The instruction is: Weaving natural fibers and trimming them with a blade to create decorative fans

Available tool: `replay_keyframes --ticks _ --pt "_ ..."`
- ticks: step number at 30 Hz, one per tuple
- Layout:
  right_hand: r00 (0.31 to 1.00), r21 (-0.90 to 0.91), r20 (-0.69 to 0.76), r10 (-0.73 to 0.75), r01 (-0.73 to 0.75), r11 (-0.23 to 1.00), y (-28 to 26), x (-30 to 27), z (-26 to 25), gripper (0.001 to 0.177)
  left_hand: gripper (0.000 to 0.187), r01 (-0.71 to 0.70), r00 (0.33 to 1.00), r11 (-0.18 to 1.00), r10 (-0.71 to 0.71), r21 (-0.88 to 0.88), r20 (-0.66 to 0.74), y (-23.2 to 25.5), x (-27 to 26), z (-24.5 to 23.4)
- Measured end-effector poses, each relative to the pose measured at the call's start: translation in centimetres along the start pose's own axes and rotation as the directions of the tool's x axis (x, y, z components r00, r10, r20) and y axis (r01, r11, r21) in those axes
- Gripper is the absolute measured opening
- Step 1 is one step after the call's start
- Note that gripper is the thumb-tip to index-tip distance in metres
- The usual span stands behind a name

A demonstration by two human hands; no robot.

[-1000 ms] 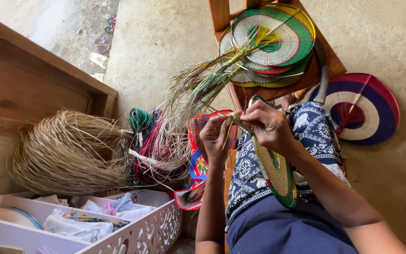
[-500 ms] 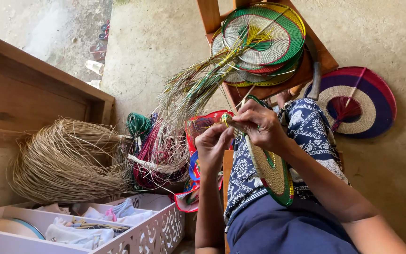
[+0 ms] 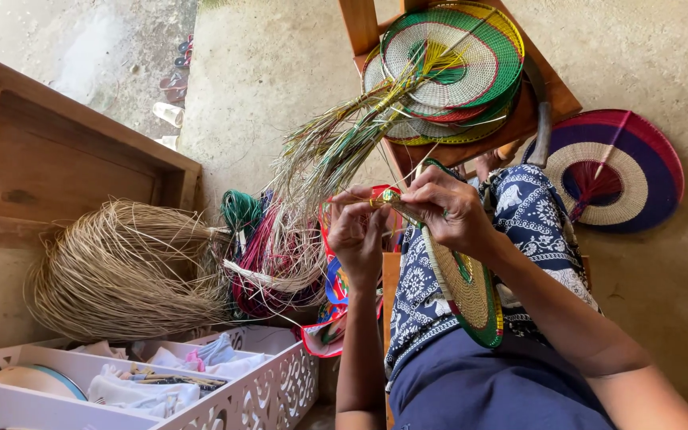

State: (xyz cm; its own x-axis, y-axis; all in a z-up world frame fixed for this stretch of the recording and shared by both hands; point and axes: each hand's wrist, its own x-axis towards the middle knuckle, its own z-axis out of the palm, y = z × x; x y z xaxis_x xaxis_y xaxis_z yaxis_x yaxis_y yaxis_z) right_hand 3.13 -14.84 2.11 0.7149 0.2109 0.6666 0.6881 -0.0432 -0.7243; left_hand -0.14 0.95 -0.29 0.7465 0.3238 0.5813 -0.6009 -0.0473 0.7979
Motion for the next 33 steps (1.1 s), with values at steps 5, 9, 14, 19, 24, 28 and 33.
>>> replay_keyframes --ticks 5,9,14,19,24,28,33 --pt "1.0 0.005 0.01 -0.017 0.017 1.0 0.0 0.2 0.0 0.009 0.008 0.058 0.998 0.995 -0.055 -0.083 0.034 -0.2 -0.7 0.1" --pt "0.999 -0.004 0.014 -0.034 0.034 0.999 0.5 0.1 0.0 0.011 0.012 0.045 0.998 0.995 -0.042 -0.086 0.038 -0.6 -0.9 -0.1" --pt "0.999 0.004 0.02 -0.041 0.041 0.999 1.0 -0.1 -0.2 0.013 0.014 0.042 0.998 0.997 -0.039 -0.062 0.048 -0.4 -0.9 -0.1" --pt "0.999 -0.006 0.022 -0.048 0.048 0.999 1.3 0.0 -0.3 0.014 0.012 0.025 0.998 0.999 -0.023 -0.036 0.064 -0.4 -0.4 -0.2" --pt "1.0 0.023 -0.008 -0.003 0.004 1.0 0.9 -0.2 -0.9 0.002 0.012 0.037 0.996 0.999 -0.037 0.004 0.078 2.2 1.1 1.0" --pt "0.998 -0.094 -0.059 -0.026 0.02 0.995 1.9 -1.0 -1.7 0.02 0.011 0.023 0.989 0.999 -0.029 0.047 0.143 1.0 1.8 1.5" --pt "0.991 -0.19 -0.123 0.047 -0.07 0.979 3.5 -2.5 -2.7 0.031 0.011 -0.101 0.962 0.986 0.062 0.135 0.266 1.5 3.7 4.1"
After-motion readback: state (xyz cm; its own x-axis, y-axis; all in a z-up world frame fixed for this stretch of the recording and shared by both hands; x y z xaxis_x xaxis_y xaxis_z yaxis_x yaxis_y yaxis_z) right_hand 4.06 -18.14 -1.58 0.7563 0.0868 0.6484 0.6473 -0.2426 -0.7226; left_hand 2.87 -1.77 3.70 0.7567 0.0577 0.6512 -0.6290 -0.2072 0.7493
